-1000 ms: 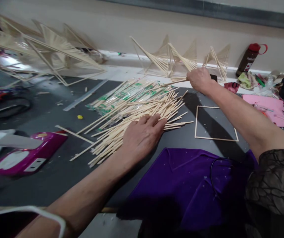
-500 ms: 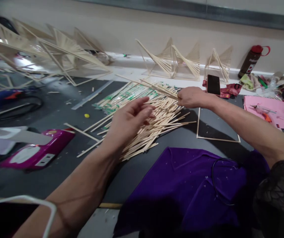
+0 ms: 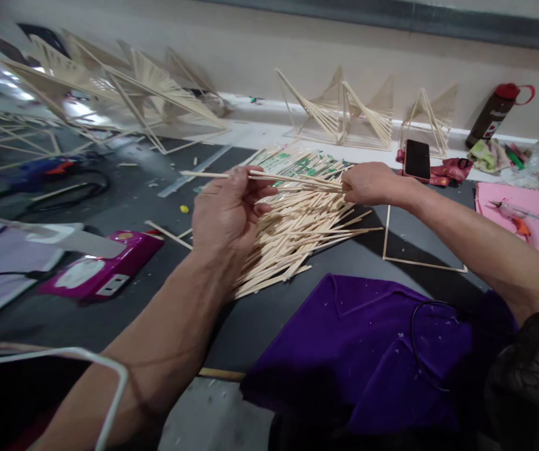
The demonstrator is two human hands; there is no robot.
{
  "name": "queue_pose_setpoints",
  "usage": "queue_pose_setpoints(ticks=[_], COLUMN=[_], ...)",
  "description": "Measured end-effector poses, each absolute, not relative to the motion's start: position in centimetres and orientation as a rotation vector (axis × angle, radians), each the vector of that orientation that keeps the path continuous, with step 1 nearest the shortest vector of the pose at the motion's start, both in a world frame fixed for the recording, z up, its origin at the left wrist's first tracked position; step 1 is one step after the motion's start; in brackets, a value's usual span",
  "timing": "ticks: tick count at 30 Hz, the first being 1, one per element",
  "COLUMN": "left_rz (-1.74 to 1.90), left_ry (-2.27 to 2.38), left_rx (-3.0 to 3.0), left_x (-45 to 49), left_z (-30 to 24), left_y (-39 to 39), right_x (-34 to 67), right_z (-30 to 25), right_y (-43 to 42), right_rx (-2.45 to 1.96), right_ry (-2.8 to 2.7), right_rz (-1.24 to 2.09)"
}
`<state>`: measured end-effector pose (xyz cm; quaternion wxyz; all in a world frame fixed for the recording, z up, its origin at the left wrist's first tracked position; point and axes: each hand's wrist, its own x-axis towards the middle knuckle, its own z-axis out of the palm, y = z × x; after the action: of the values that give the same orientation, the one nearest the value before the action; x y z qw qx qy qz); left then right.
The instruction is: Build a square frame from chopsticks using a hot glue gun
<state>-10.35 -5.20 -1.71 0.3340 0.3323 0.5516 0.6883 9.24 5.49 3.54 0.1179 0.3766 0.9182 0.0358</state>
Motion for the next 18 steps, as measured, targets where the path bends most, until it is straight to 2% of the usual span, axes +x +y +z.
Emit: queue_pose_setpoints(ticks=[8,15,18], left_rz=[1.915,1.904,1.92], left_ry=[1.513,1.518,1.519], left_rx=[0.938,0.868,0.839], left_x=[-11.8,-12.9,-13.7], left_z=[-1.7,-1.8,-1.9], left_y=[-4.8,-4.4,-4.1], right_x=[9.0,9.3,9.8], right_z=[4.1,5.3,5.0], right_y=[5.1,4.1,4.0], right_rx=[1.088,0.825,0.86], right_ry=[2.732,2.77,2.756], right_rz=[0.125,-0.467,-0.449])
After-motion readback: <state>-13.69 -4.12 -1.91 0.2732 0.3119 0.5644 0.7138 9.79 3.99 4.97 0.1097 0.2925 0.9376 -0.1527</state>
